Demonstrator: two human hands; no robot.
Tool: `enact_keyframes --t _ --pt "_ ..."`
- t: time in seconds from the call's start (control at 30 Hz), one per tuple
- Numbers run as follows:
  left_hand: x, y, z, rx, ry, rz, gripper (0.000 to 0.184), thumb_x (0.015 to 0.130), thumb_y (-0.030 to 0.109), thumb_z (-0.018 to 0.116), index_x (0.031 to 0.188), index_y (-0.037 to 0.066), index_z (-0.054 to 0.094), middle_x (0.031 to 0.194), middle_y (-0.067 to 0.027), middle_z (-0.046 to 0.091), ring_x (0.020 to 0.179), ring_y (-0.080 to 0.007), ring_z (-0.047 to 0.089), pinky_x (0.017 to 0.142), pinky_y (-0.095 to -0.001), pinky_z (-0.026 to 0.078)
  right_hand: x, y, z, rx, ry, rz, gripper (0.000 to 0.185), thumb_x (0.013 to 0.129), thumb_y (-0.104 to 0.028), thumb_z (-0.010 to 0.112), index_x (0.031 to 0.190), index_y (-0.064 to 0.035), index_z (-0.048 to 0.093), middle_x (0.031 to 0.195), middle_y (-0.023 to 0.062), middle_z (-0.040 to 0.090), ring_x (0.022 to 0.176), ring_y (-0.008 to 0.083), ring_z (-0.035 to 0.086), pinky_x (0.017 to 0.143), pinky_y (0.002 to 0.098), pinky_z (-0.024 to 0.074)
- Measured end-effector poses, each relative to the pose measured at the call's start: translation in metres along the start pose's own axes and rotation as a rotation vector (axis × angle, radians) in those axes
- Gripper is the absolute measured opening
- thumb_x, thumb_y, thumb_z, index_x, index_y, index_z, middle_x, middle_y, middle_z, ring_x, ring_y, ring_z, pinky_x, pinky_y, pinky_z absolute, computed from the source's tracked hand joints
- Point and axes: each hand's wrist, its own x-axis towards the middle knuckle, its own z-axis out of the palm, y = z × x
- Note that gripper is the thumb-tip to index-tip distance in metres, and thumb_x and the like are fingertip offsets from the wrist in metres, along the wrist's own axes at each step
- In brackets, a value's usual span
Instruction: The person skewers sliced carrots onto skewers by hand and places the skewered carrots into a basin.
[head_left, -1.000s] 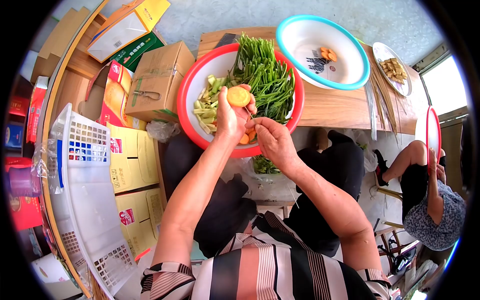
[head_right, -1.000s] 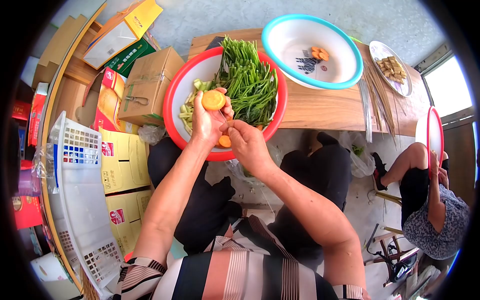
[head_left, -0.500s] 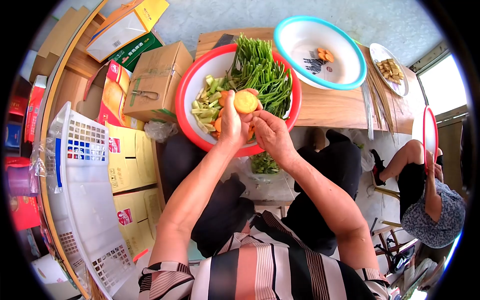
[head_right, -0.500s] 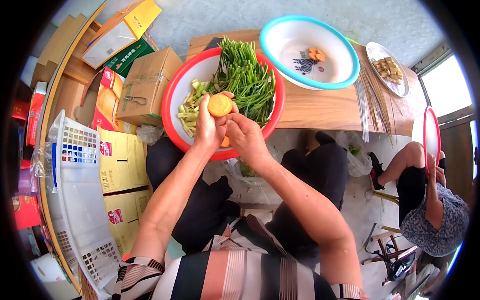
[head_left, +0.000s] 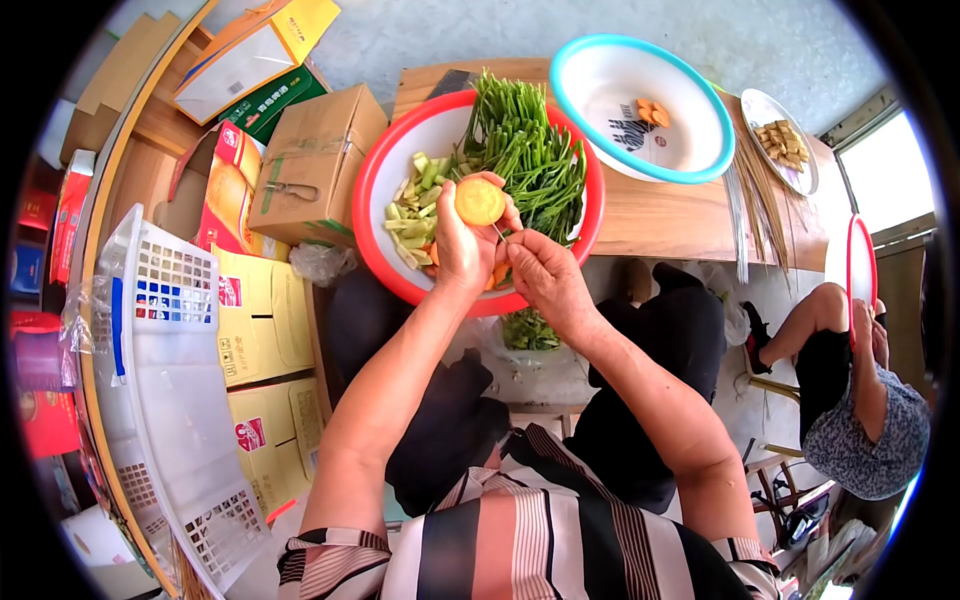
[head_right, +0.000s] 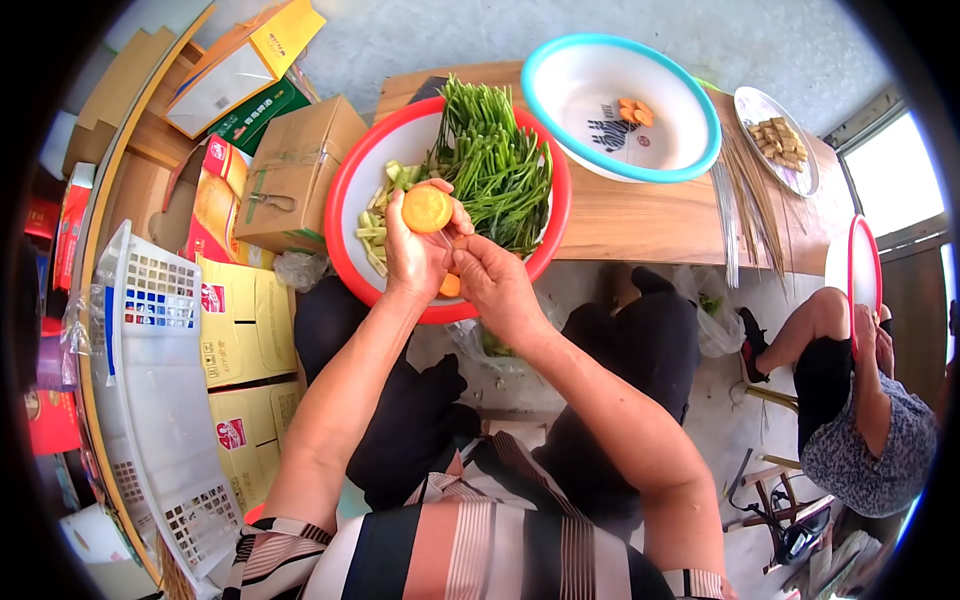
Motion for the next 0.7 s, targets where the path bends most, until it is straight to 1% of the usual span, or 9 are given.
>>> enact_keyframes --t 0.2,0.27,0.3,0.37,0.4,0.5,0.6,0.63,0.7 --pt "-0.005 -0.010 0.007 0.054 0.036 -0.050 0.048 0.096 0.042 0.024 0.100 0.003 0.052 0.077 -0.0113 0.057 0.072 -0.0202 0.056 0.070 -0.0324 0.048 0.006 -0.006 -0.002 0.074 0.054 0.026 0.017 0.097 -0.014 0.047 0.086 -0.0052 0.055 0.063 -0.0061 0.042 0.053 0.0029 0.036 0.047 0.0188 0.0290" --pt "-0.001 -0.006 0.006 0.092 0.021 -0.051 0.053 0.098 0.045 0.023 0.109 0.002 0.053 0.085 -0.0110 0.059 0.078 -0.0193 0.058 0.072 -0.0325 0.049 0.011 -0.010 -0.004 0.143 0.025 0.092 0.020 0.099 -0.020 0.044 0.090 -0.0071 0.056 0.057 -0.0073 0.036 0.047 0.0031 0.029 0.043 0.0193 0.0221" --pt "0.002 -0.004 0.006 0.094 0.023 -0.049 0.053 0.098 0.045 0.023 0.109 0.002 0.053 0.085 -0.0110 0.059 0.078 -0.0193 0.058 0.072 -0.0325 0.049 0.012 -0.011 -0.005 0.145 0.022 0.092 0.020 0.099 -0.020 0.044 0.090 -0.0071 0.056 0.057 -0.0073 0.036 0.047 0.0031 0.029 0.043 0.0193 0.0221" --pt "0.010 0.000 0.006 0.032 0.092 0.039 0.058 0.099 0.049 0.023 0.114 0.003 0.053 0.091 -0.0100 0.061 0.081 -0.0188 0.059 0.073 -0.0336 0.050 0.014 -0.012 -0.011 0.165 0.078 0.089 0.021 0.099 -0.021 0.044 0.092 -0.0066 0.057 0.055 -0.0065 0.036 0.046 0.0037 0.028 0.043 0.0195 0.0211" --pt "0.018 0.004 -0.015 0.108 0.124 0.078 0.059 0.098 0.052 0.024 0.113 0.003 0.054 0.095 -0.0088 0.061 0.082 -0.0186 0.059 0.074 -0.0350 0.050 0.014 -0.012 -0.015 0.131 0.121 0.038 0.021 0.099 -0.021 0.044 0.093 -0.0056 0.057 0.054 -0.0055 0.036 0.046 0.0041 0.027 0.043 0.0198 0.0207" --pt "0.028 0.020 -0.045 0.143 0.314 0.095 0.037 0.099 0.037 0.039 0.108 0.004 0.054 0.088 -0.0066 0.060 0.078 -0.0166 0.059 0.070 -0.0331 0.050 0.012 -0.021 -0.037 0.158 0.188 -0.016 0.020 0.098 -0.020 0.045 0.091 -0.0064 0.058 0.054 -0.0048 0.039 0.045 0.0048 0.032 0.042 0.0201 0.0248" --pt "0.025 0.024 -0.038 0.347 0.370 0.096 0.024 0.096 0.025 0.049 0.103 0.004 0.057 0.080 -0.0039 0.059 0.069 -0.0133 0.058 0.062 -0.0283 0.050 0.010 -0.028 -0.044 0.160 0.214 -0.034 0.018 0.098 -0.018 0.045 0.095 -0.0058 0.057 0.054 -0.0036 0.040 0.044 0.0052 0.032 0.041 0.0203 0.0245" --pt "0.025 0.022 -0.037 0.349 0.368 0.093 0.024 0.096 0.025 0.049 0.103 0.004 0.057 0.080 -0.0039 0.059 0.069 -0.0133 0.058 0.062 -0.0283 0.050 0.008 -0.028 -0.045 0.142 0.235 -0.039 0.017 0.098 -0.018 0.044 0.096 -0.0058 0.056 0.054 -0.0032 0.041 0.044 0.0053 0.032 0.041 0.0204 0.0246" --pt "0.027 0.014 -0.037 0.784 0.240 0.023 0.017 0.093 0.018 0.054 0.096 0.004 0.061 0.074 -0.0006 0.057 0.061 -0.0097 0.055 0.055 -0.0239 0.047 0.003 -0.028 -0.047 0.120 0.218 -0.034 0.017 0.097 -0.017 0.044 0.097 -0.0054 0.056 0.055 -0.0024 0.041 0.045 0.0055 0.034 0.041 0.0208 0.0255"
